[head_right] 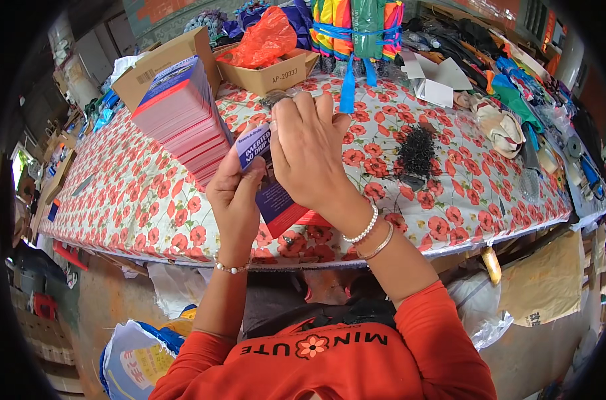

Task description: Packaging small items into blue and red plastic packets at a table.

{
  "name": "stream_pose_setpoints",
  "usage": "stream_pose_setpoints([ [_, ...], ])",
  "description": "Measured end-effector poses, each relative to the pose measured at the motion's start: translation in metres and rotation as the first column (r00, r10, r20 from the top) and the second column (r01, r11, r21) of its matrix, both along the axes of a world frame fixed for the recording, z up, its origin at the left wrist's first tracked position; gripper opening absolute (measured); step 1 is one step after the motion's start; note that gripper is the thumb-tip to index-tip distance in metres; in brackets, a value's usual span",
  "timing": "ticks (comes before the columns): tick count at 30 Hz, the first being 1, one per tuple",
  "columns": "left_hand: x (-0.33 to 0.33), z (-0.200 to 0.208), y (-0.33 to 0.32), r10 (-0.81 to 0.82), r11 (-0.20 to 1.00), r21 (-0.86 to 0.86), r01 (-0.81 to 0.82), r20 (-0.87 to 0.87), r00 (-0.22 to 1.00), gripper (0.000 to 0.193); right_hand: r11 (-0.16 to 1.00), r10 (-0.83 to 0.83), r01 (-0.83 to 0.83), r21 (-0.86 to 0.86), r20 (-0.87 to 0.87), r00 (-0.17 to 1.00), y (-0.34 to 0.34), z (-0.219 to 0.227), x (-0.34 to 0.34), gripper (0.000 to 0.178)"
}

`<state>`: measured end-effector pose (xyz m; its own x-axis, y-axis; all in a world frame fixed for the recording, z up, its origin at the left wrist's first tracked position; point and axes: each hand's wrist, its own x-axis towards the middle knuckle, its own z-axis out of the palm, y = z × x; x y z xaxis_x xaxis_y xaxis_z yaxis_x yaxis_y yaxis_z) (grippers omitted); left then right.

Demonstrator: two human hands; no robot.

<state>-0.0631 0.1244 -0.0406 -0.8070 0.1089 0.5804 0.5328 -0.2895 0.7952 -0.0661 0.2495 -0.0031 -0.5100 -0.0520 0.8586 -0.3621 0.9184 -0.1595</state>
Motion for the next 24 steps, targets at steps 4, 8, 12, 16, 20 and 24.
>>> stream_pose_setpoints([
  [4, 0.001, 0.000, 0.000, 0.025, 1.000, -0.011, -0.025, 0.033, 0.999, 0.043, 1.000, 0.002, -0.003, 0.030, 0.039, 0.999, -0.001, 0.001, 0.005, 0.011],
  [8, 0.000, -0.003, 0.003, 0.032, 0.999, -0.007, -0.032, -0.021, 0.999, 0.042, 0.998, -0.036, 0.032, 0.060, 0.068, 0.997, -0.001, 0.003, 0.007, 0.011],
  [12, 0.002, 0.000, 0.003, 0.092, 0.989, -0.101, -0.110, -0.173, 0.981, 0.041, 0.998, -0.040, 0.035, 0.060, 0.077, 0.996, -0.001, 0.004, 0.008, 0.011],
  [16, 0.004, 0.003, -0.003, 0.071, 0.978, -0.174, -0.114, -0.237, 0.969, 0.039, 1.000, 0.002, -0.003, 0.016, 0.054, 0.999, -0.003, 0.004, 0.009, 0.011],
  [20, 0.006, 0.007, -0.011, -0.152, 0.984, -0.099, 0.149, -0.026, 0.988, 0.038, 0.993, 0.080, -0.081, -0.085, -0.010, 0.997, -0.007, 0.003, 0.012, 0.010],
  [24, 0.000, 0.018, 0.001, -0.465, 0.806, 0.463, 0.370, 0.108, 0.879, 0.038, 0.974, 0.156, -0.163, -0.158, -0.060, 0.986, -0.013, 0.011, 0.026, 0.009],
])
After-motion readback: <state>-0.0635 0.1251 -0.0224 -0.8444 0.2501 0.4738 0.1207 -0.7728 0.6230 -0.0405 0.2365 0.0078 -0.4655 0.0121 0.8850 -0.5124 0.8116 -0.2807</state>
